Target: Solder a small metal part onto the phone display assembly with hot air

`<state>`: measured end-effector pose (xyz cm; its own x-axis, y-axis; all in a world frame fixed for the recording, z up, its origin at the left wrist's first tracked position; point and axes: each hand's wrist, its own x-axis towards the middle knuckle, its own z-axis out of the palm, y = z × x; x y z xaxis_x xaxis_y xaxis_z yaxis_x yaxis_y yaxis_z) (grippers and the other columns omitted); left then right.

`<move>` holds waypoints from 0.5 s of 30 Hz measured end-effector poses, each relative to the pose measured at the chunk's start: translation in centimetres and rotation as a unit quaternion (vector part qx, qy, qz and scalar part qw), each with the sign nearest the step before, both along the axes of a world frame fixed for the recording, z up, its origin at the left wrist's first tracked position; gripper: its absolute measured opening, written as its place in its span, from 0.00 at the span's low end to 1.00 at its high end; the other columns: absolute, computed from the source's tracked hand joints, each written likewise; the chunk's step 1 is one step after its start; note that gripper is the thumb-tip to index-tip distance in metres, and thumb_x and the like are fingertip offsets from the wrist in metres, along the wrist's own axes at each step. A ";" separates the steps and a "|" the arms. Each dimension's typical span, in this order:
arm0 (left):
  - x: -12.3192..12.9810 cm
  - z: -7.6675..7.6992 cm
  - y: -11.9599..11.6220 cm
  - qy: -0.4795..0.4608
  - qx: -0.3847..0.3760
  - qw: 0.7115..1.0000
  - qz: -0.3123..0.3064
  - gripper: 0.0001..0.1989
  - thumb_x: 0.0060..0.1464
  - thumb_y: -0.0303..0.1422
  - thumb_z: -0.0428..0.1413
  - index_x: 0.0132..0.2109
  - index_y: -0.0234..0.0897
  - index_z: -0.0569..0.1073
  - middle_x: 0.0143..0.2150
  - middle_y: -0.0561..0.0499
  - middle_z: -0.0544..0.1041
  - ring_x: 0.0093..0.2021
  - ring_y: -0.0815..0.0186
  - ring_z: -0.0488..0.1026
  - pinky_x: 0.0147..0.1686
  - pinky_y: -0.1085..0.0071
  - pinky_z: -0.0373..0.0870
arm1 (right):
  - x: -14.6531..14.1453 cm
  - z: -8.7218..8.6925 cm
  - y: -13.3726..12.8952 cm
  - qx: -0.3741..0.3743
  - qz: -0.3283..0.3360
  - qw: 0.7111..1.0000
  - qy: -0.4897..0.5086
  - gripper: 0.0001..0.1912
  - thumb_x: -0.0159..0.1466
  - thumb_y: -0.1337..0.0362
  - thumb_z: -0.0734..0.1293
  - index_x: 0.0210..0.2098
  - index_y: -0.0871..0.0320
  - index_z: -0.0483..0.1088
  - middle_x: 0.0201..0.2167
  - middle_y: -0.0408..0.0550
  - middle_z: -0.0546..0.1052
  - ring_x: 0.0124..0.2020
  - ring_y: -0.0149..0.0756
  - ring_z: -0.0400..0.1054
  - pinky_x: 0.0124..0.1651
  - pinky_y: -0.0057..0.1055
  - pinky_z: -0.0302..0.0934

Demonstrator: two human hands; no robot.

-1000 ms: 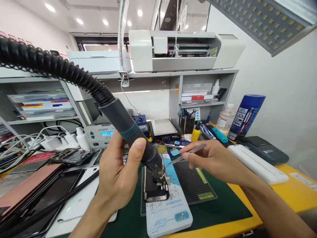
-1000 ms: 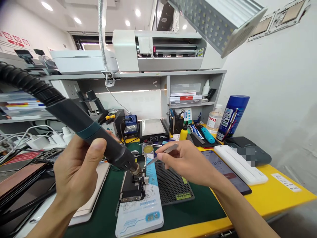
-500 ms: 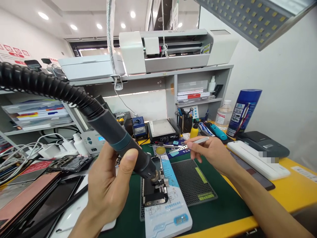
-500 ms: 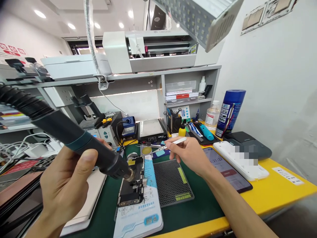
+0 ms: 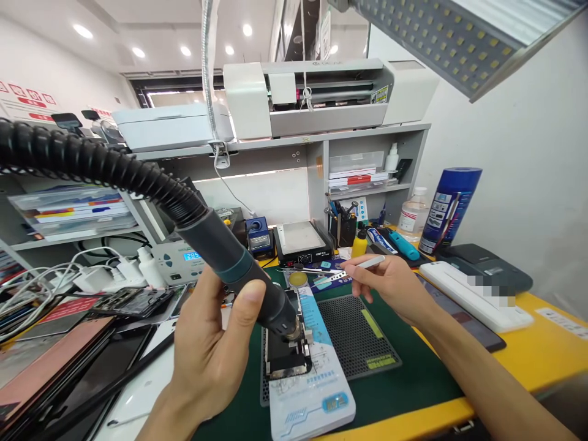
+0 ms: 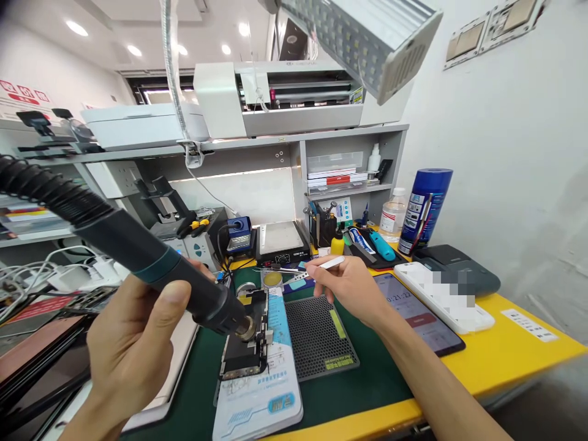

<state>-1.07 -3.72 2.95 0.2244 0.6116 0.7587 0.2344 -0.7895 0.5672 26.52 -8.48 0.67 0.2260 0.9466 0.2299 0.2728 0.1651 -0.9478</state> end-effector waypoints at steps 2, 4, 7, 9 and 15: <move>-0.1 0.0 -0.1 -0.002 -0.005 1.000 -0.012 0.08 0.64 0.37 0.53 0.49 0.47 0.73 0.43 0.52 0.77 0.42 0.59 0.73 0.36 0.62 0.67 | 0.0 0.0 0.0 -0.001 0.000 1.000 0.000 0.22 0.61 0.48 0.72 0.41 0.63 0.78 0.23 0.48 0.77 0.18 0.30 0.62 0.24 0.32 0.58; -0.1 0.0 -0.1 -0.017 -0.019 0.999 -0.025 0.08 0.65 0.37 0.53 0.49 0.47 0.72 0.44 0.51 0.77 0.43 0.58 0.73 0.37 0.62 0.68 | 0.0 0.0 0.0 -0.001 0.001 1.000 0.001 0.22 0.61 0.48 0.72 0.40 0.63 0.78 0.22 0.47 0.77 0.18 0.31 0.62 0.24 0.32 0.58; -0.1 0.0 -0.5 -0.044 -0.020 0.999 -0.011 0.08 0.64 0.39 0.53 0.48 0.46 0.73 0.42 0.51 0.77 0.41 0.58 0.73 0.36 0.62 0.68 | 0.0 0.0 0.0 0.000 0.003 1.000 0.002 0.21 0.61 0.48 0.72 0.36 0.63 0.78 0.21 0.47 0.76 0.18 0.31 0.62 0.23 0.31 0.58; 0.0 0.0 -1.0 -0.068 -0.011 0.998 -0.002 0.09 0.64 0.40 0.54 0.47 0.45 0.75 0.40 0.51 0.77 0.40 0.59 0.73 0.36 0.62 0.68 | 0.1 -0.1 0.1 0.000 0.003 1.000 0.001 0.20 0.61 0.48 0.72 0.33 0.62 0.78 0.22 0.48 0.77 0.18 0.30 0.62 0.24 0.32 0.58; 0.2 -0.2 -2.0 -0.089 0.006 0.996 0.006 0.10 0.64 0.40 0.54 0.48 0.45 0.74 0.40 0.52 0.76 0.42 0.59 0.73 0.42 0.60 0.69 | 0.1 -0.1 0.0 0.000 0.001 1.000 -0.003 0.20 0.61 0.48 0.72 0.36 0.62 0.78 0.22 0.47 0.77 0.17 0.29 0.61 0.23 0.31 0.58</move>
